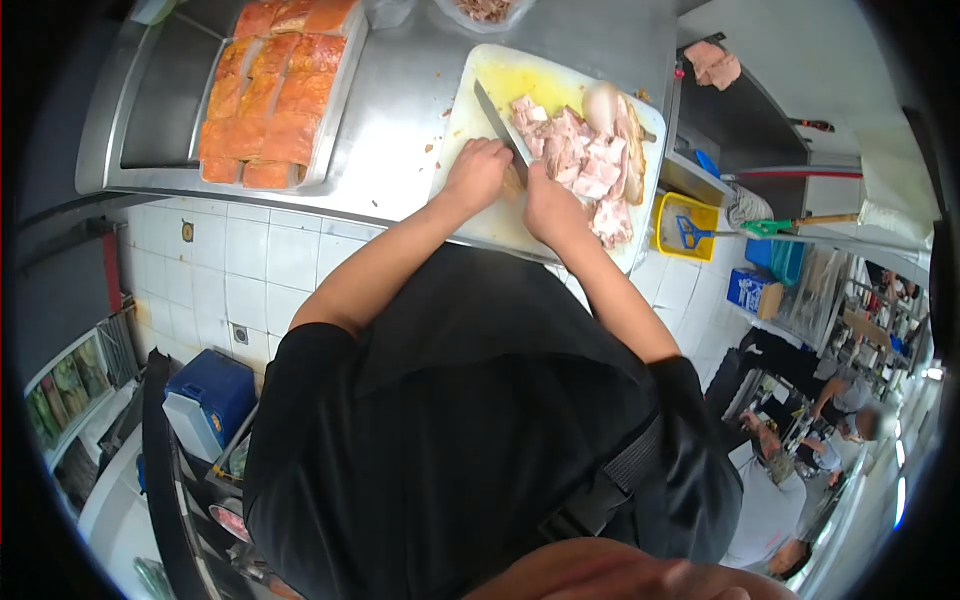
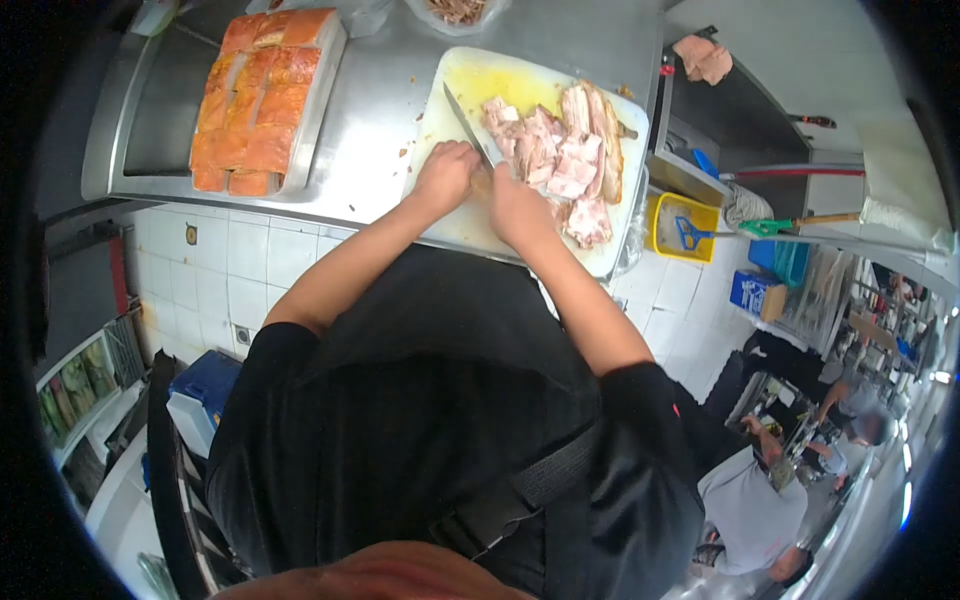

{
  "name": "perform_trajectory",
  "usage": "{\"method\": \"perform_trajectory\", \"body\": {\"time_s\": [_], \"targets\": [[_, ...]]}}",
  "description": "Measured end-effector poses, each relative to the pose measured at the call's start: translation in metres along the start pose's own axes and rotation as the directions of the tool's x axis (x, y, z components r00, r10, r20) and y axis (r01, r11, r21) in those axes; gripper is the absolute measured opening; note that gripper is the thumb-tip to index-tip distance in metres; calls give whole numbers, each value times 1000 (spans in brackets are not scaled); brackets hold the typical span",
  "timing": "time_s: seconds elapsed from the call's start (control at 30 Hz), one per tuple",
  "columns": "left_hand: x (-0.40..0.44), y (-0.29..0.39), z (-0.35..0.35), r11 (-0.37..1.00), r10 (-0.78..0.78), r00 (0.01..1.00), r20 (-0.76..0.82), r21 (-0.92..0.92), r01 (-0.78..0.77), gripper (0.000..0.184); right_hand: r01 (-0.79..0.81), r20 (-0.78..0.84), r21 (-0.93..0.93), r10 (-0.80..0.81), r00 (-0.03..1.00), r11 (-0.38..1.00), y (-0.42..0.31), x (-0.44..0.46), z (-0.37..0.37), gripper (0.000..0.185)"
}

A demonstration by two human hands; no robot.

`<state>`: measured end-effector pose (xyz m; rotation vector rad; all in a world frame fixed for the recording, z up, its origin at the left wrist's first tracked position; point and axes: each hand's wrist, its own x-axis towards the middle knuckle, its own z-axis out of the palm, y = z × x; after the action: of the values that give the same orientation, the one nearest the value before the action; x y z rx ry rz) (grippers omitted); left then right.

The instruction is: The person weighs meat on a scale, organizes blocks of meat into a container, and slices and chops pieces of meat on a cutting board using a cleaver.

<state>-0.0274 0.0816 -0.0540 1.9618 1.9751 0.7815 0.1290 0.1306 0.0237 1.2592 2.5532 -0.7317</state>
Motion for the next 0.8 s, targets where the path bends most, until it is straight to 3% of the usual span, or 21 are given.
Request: {"method": "perform_trajectory", "body": {"time_s": [0.4, 0.53, 0.57, 0.7, 0.8], "targets": [[-8, -2, -2, 994, 53, 998, -22, -99, -55, 11, -27, 44, 35, 26, 999, 999, -10, -3, -10, 30], [-5, 9, -31, 999, 8, 1000, -15, -44, -8, 13, -54, 33, 22, 53, 998, 998, -15, -5, -7, 30], [-9, 12, -29, 999, 13, 1000, -5, -51, -14, 13, 24, -55, 68, -21, 998, 997, -10, 2, 8, 29], [-22, 13, -21, 1000, 24, 1000, 19, 4, -24, 10, 18, -52, 49, -15, 999, 999, -12, -4, 0, 28], [-16, 9, -20, 999, 30, 999, 16, 10, -30, 7, -78, 59, -3, 78, 995, 997, -17, -16, -4, 27]]}}
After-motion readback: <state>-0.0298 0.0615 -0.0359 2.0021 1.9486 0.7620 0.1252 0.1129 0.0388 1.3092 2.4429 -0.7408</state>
